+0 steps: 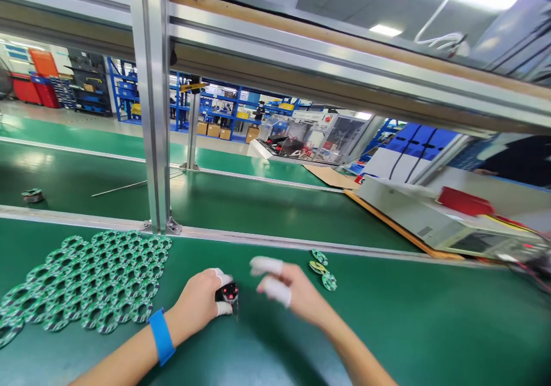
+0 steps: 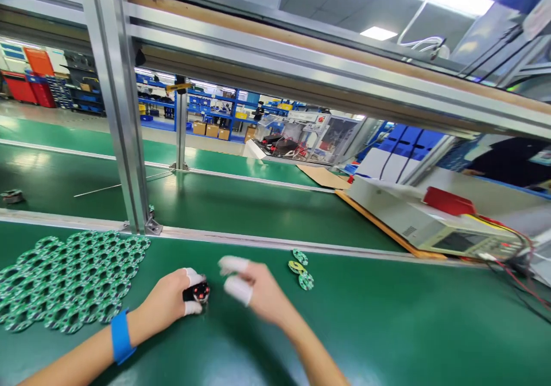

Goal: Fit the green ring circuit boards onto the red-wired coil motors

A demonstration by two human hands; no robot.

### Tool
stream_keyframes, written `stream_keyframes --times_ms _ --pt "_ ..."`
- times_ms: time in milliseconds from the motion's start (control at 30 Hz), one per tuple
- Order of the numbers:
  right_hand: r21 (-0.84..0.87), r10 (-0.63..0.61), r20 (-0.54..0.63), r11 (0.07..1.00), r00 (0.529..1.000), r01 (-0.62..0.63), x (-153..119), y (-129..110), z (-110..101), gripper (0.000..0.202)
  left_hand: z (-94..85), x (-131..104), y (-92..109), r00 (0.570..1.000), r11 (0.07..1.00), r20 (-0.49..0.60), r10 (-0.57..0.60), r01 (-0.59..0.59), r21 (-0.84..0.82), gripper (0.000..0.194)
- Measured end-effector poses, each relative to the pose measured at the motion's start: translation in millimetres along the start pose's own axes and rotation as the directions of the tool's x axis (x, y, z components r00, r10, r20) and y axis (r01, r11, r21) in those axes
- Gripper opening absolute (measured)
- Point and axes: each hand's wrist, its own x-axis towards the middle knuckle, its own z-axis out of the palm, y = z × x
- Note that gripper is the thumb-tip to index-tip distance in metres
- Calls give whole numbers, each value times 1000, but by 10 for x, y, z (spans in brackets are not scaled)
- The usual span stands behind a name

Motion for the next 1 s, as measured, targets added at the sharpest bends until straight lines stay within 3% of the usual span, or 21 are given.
stream_keyframes --times_ms 33,133,233,300,467,600,767,900,1000 --pt "-101 230 -191 963 954 -252 51 178 -173 33 3 -2 -5 1000 1000 3 -6 6 -13 34" --pt "-191 433 -415 818 800 -542 114 759 -591 39 28 -1 -18 1000 998 8 -3 4 -66 41" --pt "-232 544 -489 673 682 -703 64 1166 -747 39 26 5 -9 999 995 40 22 -18 -100 38" --pt "-251 587 -474 624 656 -740 23 1282 -740 35 -18 6 7 996 995 73 50 -44 -86 35" --pt "-283 596 -410 637 691 -717 35 1155 -660 16 -280 -39 57 975 996 208 72 -80 32 62" --pt "-223 525 -332 763 784 -606 125 846 -549 7 -504 -90 94 970 1000 241 9 -12 15 77" --pt "112 425 -132 904 895 -413 213 429 -293 10 -560 -77 131 994 992 99 50 -38 -117 54" --pt "451 345 13 835 938 -314 202 109 3 33 -457 -24 214 998 961 -66 3 -21 -277 30" --pt "594 300 94 748 949 -296 157 -78 215 40 -387 9 280 995 912 -100 -25 -19 -410 22"
